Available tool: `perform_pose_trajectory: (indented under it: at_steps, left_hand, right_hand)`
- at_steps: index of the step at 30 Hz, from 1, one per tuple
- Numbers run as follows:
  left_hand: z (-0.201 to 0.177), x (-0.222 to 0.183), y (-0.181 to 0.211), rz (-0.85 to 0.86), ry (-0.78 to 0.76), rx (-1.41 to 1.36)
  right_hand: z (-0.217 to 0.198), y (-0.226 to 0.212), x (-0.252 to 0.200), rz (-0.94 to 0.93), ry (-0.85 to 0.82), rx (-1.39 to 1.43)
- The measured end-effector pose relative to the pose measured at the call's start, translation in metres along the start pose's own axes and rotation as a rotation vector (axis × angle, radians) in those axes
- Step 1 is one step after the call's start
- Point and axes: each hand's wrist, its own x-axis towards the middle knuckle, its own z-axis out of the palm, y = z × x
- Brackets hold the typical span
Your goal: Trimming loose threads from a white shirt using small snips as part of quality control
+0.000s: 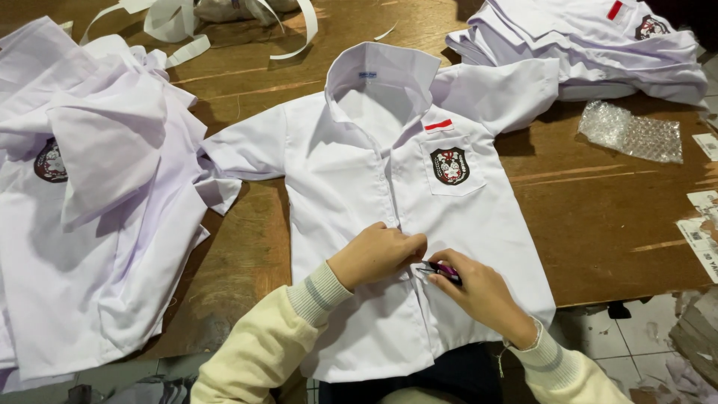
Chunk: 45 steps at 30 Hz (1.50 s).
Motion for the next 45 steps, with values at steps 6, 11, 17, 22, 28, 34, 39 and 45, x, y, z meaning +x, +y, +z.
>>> perform_pose_trajectory:
  at_steps: [6,11,17,22,28,34,39,45]
  left_hand:
    - [-0.011,-0.001,0.003,-0.013,0.012,-0.045]
    - [-0.015,-0.001,-0.001,-0.023,0.129,-0.181]
    - [-0.04,-0.008,-0.012,-0.212,0.379,-0.152]
    - [-0.059,-0.051,-0.063,-0.648,0.389,0.568]
    - [-0.027,-0.107,-0.14,-1.097,0.466,0.793]
    - [-0.054,-0.092,-0.096,-1.119,0.474,0.54]
    - [-0.071,-0.054,-0.03,-0.883,0.556,0.738]
    - [-0.05,-0.025,0.0,-0.455,0.56,0.568]
  right_hand:
    - [-0.005,-0.005,-0.001,0.014,-0.026,0.003]
    - [-0.004,0.002,0.002,0.034,-0.032,0.03]
    - [-0.001,0.013,0.004,0.039,-0.012,0.13]
    - [0.006,0.033,0.011,-0.038,0.068,0.379]
    - [0.012,0.046,0.018,-0.072,0.1,0.536]
    - [0.011,0.043,0.018,-0.059,0.125,0.565]
    - [0.015,0.051,0.021,-0.038,0.12,0.581]
    - [0.012,0.048,0.02,-0.056,0.126,0.55]
